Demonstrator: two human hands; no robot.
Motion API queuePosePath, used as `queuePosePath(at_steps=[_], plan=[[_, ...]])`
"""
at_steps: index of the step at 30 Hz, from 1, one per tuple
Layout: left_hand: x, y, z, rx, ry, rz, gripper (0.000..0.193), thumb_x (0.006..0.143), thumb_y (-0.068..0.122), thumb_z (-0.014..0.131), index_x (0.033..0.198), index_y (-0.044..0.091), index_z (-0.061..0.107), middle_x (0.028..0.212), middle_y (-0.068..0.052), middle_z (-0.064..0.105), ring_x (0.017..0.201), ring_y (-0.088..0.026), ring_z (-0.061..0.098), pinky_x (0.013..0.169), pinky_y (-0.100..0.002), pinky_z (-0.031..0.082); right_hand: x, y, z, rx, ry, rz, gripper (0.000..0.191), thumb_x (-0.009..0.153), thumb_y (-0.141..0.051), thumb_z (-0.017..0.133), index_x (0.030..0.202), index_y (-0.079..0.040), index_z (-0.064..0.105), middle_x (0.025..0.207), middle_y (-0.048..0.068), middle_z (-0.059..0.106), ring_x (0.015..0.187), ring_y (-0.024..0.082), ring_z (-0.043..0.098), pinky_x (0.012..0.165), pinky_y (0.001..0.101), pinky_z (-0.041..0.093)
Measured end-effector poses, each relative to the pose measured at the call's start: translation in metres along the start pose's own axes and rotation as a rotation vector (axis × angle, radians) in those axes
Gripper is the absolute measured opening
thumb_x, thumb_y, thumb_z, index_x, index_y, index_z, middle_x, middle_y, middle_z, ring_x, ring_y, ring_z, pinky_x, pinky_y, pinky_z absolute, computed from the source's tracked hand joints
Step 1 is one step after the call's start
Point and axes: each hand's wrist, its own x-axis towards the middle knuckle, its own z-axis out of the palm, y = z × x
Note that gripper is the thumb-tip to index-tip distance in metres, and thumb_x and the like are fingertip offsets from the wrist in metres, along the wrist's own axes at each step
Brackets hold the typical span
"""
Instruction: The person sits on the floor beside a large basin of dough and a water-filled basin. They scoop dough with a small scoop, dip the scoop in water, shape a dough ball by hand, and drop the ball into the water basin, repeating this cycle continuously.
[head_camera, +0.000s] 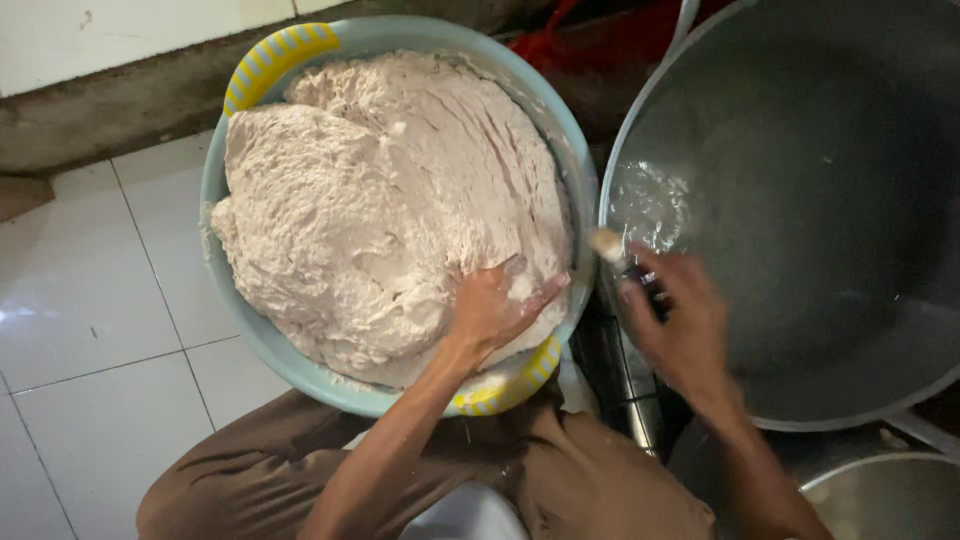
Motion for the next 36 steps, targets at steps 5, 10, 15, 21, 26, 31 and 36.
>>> queuePosePath(at_steps=[5, 10, 15, 21, 26, 31, 36], plan=[[0.003, 0.01, 0.008, -0.231, -0.085, -0.275, 0.046, 0.113, 0.038, 0.049, 0.094, 0.002, 0.072, 0.065, -0.023, 0.065, 0.057, -0.034, 0.066, 0.064, -0.045, 0.051, -0.014, -0.042, 0.022, 0.068, 0.024, -0.109, 0.034, 0.087, -0.004, 0.08, 0.119, -0.001, 0.069, 0.112, 0.016, 0.07, 0.099, 0.026, 0.071, 0.084, 0.0346, 0.059], [0.002, 0.025, -0.001, -0.319, 0.019, -0.002, 0.018, 0.078, 0.013, 0.072, 0.092, 0.002, 0.07, 0.081, -0.016, 0.074, 0.07, -0.03, 0.075, 0.067, -0.036, 0.059, -0.017, -0.049, 0.03, 0.109, 0.015, -0.124, 0.033, 0.086, -0.004, 0.08, 0.117, 0.0, 0.068, 0.112, 0.017, 0.07, 0.1, 0.028, 0.071, 0.086, 0.035, 0.058], [0.007, 0.039, -0.01, -0.3, -0.057, -0.065, 0.026, 0.073, 0.012, 0.078, 0.096, 0.001, 0.073, 0.084, -0.019, 0.075, 0.08, -0.031, 0.079, 0.07, -0.037, 0.061, -0.021, -0.033, 0.032, 0.318, -0.183, 0.226, 0.03, 0.087, -0.006, 0.075, 0.116, -0.001, 0.069, 0.102, 0.009, 0.069, 0.072, 0.016, 0.067, 0.058, 0.0283, 0.054], [0.005, 0.027, -0.012, -0.024, -0.193, -0.154, 0.038, 0.065, 0.018, 0.086, 0.096, 0.001, 0.073, 0.079, -0.024, 0.072, 0.077, -0.041, 0.073, 0.069, -0.046, 0.058, -0.019, -0.009, 0.035, 0.739, -0.534, 0.646, 0.026, 0.096, -0.011, 0.068, 0.12, 0.0, 0.067, 0.085, 0.006, 0.064, 0.056, 0.008, 0.056, 0.043, 0.0245, 0.045], [0.012, 0.012, -0.01, 0.143, -0.179, -0.226, 0.046, 0.076, 0.029, 0.083, 0.108, 0.0, 0.07, 0.08, -0.023, 0.072, 0.079, -0.041, 0.073, 0.071, -0.049, 0.057, -0.014, -0.018, 0.032, 0.713, -0.521, 0.634, 0.027, 0.094, -0.014, 0.07, 0.12, -0.006, 0.069, 0.09, 0.005, 0.066, 0.056, 0.009, 0.057, 0.044, 0.0246, 0.045], [0.017, -0.012, -0.021, -1.095, -0.282, -0.893, 0.059, 0.097, 0.056, 0.04, 0.111, 0.007, 0.07, 0.086, -0.007, 0.08, 0.082, -0.021, 0.077, 0.077, -0.038, 0.062, -0.013, -0.046, 0.036, 0.186, -0.207, -0.313, 0.035, 0.088, -0.016, 0.073, 0.122, -0.008, 0.07, 0.108, 0.01, 0.068, 0.089, 0.021, 0.068, 0.072, 0.0311, 0.056], [-0.012, -0.015, -0.002, -0.11, 0.041, -0.123, 0.045, 0.112, 0.036, 0.044, 0.103, 0.002, 0.072, 0.082, -0.017, 0.075, 0.074, -0.034, 0.072, 0.071, -0.046, 0.057, 0.009, -0.004, 0.017, 0.105, 0.011, 0.174, 0.028, 0.094, -0.011, 0.072, 0.121, -0.004, 0.071, 0.11, 0.015, 0.069, 0.079, 0.023, 0.069, 0.066, 0.0344, 0.056]])
